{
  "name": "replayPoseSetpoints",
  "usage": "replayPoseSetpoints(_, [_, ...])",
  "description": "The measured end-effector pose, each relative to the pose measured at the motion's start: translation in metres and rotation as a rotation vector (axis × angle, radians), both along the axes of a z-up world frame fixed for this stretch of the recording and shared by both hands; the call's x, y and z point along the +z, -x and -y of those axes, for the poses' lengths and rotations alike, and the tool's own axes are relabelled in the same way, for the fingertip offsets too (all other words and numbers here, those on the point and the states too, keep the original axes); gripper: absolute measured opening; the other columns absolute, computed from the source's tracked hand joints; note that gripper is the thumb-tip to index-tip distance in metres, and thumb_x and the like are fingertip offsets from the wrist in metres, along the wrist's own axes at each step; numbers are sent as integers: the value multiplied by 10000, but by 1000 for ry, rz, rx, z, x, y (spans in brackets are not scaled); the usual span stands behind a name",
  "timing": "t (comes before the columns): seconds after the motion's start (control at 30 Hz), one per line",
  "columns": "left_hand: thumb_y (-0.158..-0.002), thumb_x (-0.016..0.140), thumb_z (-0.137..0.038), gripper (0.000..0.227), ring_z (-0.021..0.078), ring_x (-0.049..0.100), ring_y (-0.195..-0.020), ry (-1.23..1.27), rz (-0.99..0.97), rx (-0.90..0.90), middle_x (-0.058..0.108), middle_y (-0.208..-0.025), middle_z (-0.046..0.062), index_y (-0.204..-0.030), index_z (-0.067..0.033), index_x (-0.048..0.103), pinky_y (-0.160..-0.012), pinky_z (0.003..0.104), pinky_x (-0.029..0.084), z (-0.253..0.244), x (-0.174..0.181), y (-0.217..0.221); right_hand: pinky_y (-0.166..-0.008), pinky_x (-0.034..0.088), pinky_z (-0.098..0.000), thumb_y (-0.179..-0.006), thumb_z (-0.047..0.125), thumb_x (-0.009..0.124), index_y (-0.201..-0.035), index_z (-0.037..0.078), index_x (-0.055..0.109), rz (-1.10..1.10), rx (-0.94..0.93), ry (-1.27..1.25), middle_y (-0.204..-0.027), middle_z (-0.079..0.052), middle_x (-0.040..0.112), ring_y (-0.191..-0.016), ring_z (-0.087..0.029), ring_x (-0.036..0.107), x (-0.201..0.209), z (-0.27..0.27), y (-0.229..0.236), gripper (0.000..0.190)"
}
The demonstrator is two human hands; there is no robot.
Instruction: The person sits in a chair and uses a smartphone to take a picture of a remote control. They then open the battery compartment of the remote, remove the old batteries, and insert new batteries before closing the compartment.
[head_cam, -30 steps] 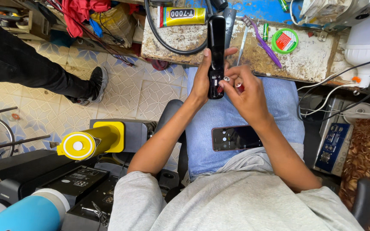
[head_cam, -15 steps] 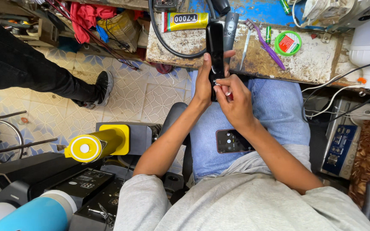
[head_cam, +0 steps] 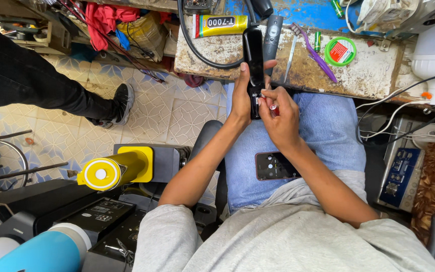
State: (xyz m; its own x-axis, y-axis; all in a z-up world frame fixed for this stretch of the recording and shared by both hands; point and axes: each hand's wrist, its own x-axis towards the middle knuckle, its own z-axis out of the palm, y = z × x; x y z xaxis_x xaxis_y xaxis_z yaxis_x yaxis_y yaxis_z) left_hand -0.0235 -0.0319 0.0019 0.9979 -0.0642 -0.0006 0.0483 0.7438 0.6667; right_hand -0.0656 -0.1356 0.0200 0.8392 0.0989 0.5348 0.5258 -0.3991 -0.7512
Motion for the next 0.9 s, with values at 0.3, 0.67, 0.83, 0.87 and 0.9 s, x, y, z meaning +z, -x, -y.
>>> replayPoseSetpoints(0.3, [-1104,322,-651,810,132,578,-593,52,-59,-8,525,-730,68,-1376,65,587,-518,249,479,-10,-20,-12,-590,508,-388,-1040,80,632,-1390,82,688,12,-6,152,-831,-108,604,-702,-341,659,-4,-1,14,355])
replayPoseSetpoints(0.67, [-1096,326,-664,792,158,619,-595,-26,-53,-5,554,-738,61,-1372,27,597,-482,280,534,-12,-14,-14,-695,497,-341,-932,-143,554,-1438,-71,403,-305,151,-101,-1019,-197,576,-792,-225,571,30,23,6,533])
replayPoseSetpoints(0.83, [-1097,336,-649,775,167,639,-608,-36,-55,16,566,-744,65,-1355,31,604,-475,286,543,-9,-17,-13,-808,564,-298,-1005,-122,510,-1399,-83,444,-355,231,-331,-1161,-243,634,-952,-226,666,52,17,11,402])
replayPoseSetpoints(0.87, [-1092,341,-656,774,158,643,-592,-42,-42,22,565,-744,65,-1354,21,611,-461,277,547,-7,-23,-16,-827,582,-322,-1020,-93,527,-1384,-96,460,-332,242,-391,-1188,-278,639,-988,-269,688,51,17,10,370])
replayPoseSetpoints(0.9, [-1088,347,-662,773,149,647,-576,-48,-29,28,563,-744,66,-1354,11,617,-446,268,551,-6,-30,-18,-846,600,-346,-1035,-64,545,-1369,-109,476,-309,252,-451,-1215,-312,644,-1023,-312,711,49,16,9,344])
